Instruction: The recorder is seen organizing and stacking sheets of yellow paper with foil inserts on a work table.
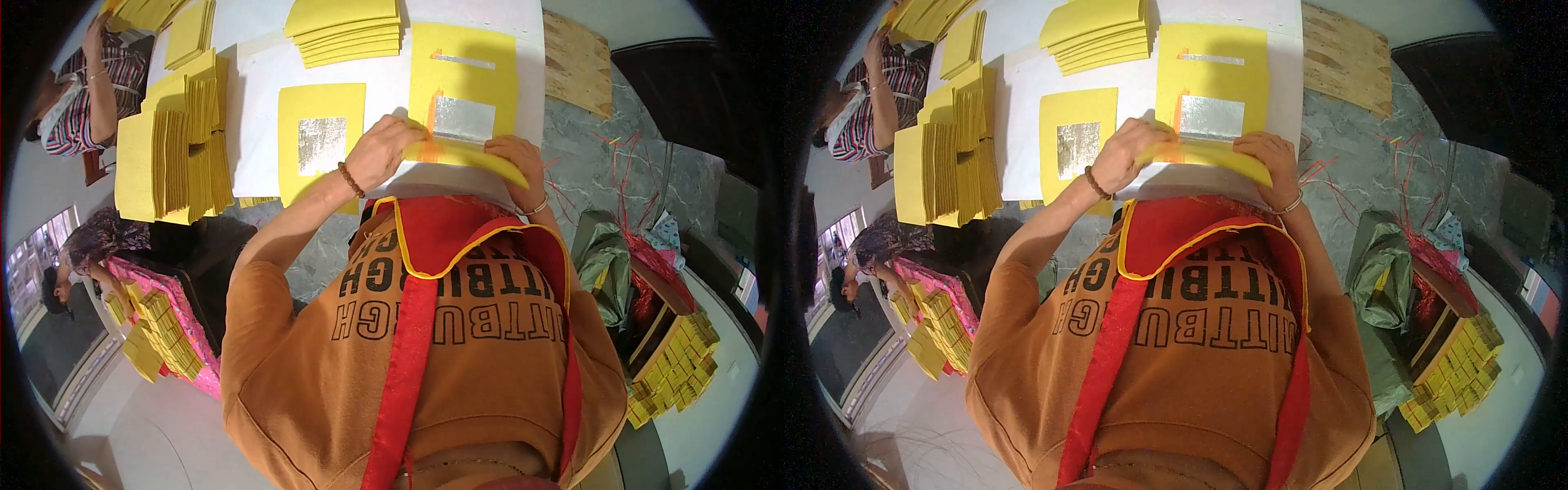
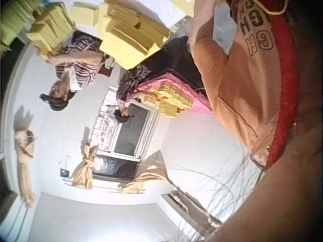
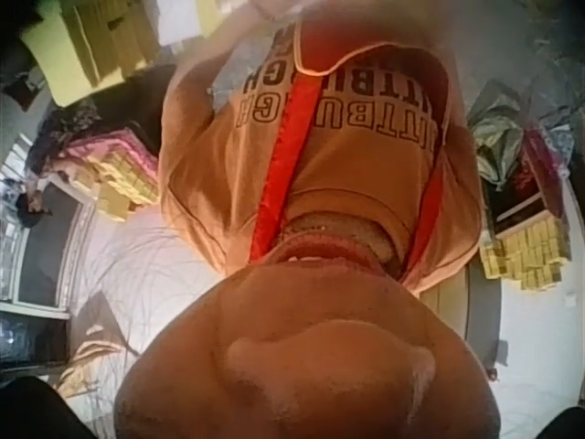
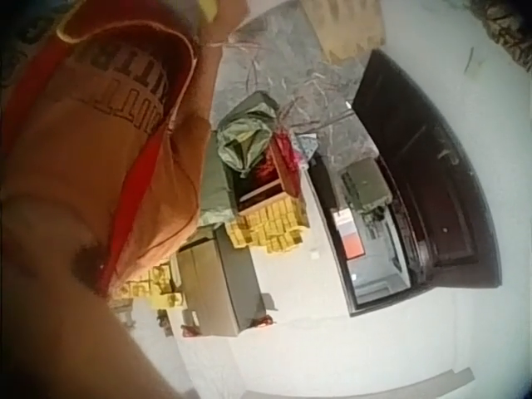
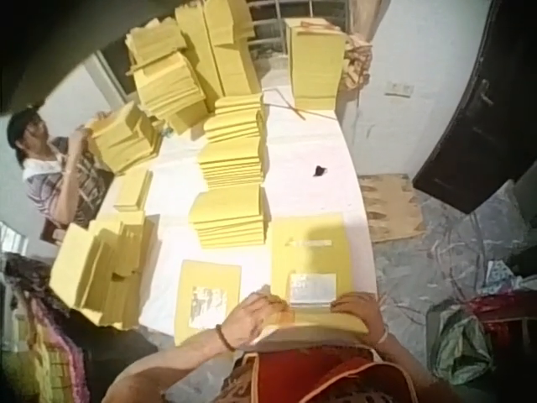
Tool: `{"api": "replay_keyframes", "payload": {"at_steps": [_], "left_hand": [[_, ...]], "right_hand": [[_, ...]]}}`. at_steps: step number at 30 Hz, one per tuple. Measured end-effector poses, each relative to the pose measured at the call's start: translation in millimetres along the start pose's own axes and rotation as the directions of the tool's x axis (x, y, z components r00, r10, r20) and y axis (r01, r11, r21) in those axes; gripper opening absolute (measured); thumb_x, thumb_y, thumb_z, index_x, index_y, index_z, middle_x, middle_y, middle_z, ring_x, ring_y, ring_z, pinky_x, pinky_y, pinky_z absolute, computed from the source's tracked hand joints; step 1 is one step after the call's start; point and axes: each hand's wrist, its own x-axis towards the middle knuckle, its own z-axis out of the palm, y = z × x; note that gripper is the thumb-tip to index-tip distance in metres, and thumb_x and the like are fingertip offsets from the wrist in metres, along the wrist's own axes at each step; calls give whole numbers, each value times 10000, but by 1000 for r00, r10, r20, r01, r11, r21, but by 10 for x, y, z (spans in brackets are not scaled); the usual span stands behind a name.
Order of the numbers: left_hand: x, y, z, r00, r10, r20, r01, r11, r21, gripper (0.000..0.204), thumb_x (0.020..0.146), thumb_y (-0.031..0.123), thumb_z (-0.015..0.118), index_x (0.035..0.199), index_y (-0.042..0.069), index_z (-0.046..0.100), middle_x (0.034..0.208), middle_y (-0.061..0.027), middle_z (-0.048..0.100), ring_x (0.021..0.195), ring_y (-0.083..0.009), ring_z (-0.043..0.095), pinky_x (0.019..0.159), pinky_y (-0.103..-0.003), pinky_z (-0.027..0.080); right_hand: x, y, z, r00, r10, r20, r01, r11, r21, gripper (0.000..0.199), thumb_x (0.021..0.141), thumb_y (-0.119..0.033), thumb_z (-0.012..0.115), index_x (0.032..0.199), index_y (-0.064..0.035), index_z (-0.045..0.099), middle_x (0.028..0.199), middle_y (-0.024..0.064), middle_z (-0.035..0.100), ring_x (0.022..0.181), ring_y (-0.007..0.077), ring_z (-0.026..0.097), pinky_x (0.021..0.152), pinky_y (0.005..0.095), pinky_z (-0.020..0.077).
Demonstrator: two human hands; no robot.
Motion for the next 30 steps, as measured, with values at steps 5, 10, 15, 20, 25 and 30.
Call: {"api": "replay_keyframes", "payload": {"at_steps": [5, 10, 15, 20, 25, 30], "left_hand": [[191, -69, 91, 909, -417, -32, 411, 904, -116, 239, 874, 222, 499, 844, -7, 559, 703, -206, 561, 666, -355, 530, 579, -426, 419], [363, -252, 191, 717, -694, 65, 672, 665, -326, 310, 849, 279, 519, 765, -20, 531, 597, -184, 544, 524, -308, 528, 501, -392, 401], [336, -376, 288, 650, -751, 112, 716, 556, -424, 278, 825, 255, 560, 785, -16, 519, 563, -125, 538, 485, -203, 508, 473, -340, 390], [366, -355, 291, 663, -747, 48, 646, 538, -541, 284, 804, 185, 611, 969, 12, 456, 553, -63, 518, 471, -132, 484, 458, -287, 386], [395, -163, 161, 641, -767, -11, 665, 563, -490, 314, 804, 195, 607, 1029, 27, 466, 670, -68, 555, 564, -157, 523, 513, -305, 401], [416, 77, 52, 978, -116, -176, 156, 961, 230, 492, 793, 235, 591, 1233, 75, 442, 1194, -120, 499, 1099, -299, 443, 900, -448, 329]], "right_hand": [[95, 52, 169, 863, 504, -41, -456, 811, 367, 294, 780, -231, 642, 1018, -62, 603, 873, 88, 643, 771, 178, 605, 659, 295, 449], [306, 97, 202, 817, 560, -138, -411, 733, 542, 339, 777, -172, 656, 1068, -25, 562, 683, 21, 595, 611, 89, 527, 562, 237, 419], [375, -20, 178, 748, 621, -232, -437, 725, 533, 425, 789, -115, 645, 1168, -22, 477, 596, -58, 443, 536, 21, 363, 477, 184, 272], [352, 17, 213, 757, 601, -254, -451, 764, 462, 395, 774, -99, 635, 1144, -66, 501, 567, -20, 449, 508, 56, 376, 465, 217, 298], [342, 70, 276, 742, 610, -279, -458, 765, 453, 355, 773, -87, 633, 1109, -71, 520, 534, -24, 410, 489, 56, 352, 454, 225, 279], [363, 19, 252, 725, 623, -293, -492, 766, 413, 341, 767, -81, 636, 1090, -71, 526, 525, -29, 378, 481, 58, 334, 447, 232, 270]]}}
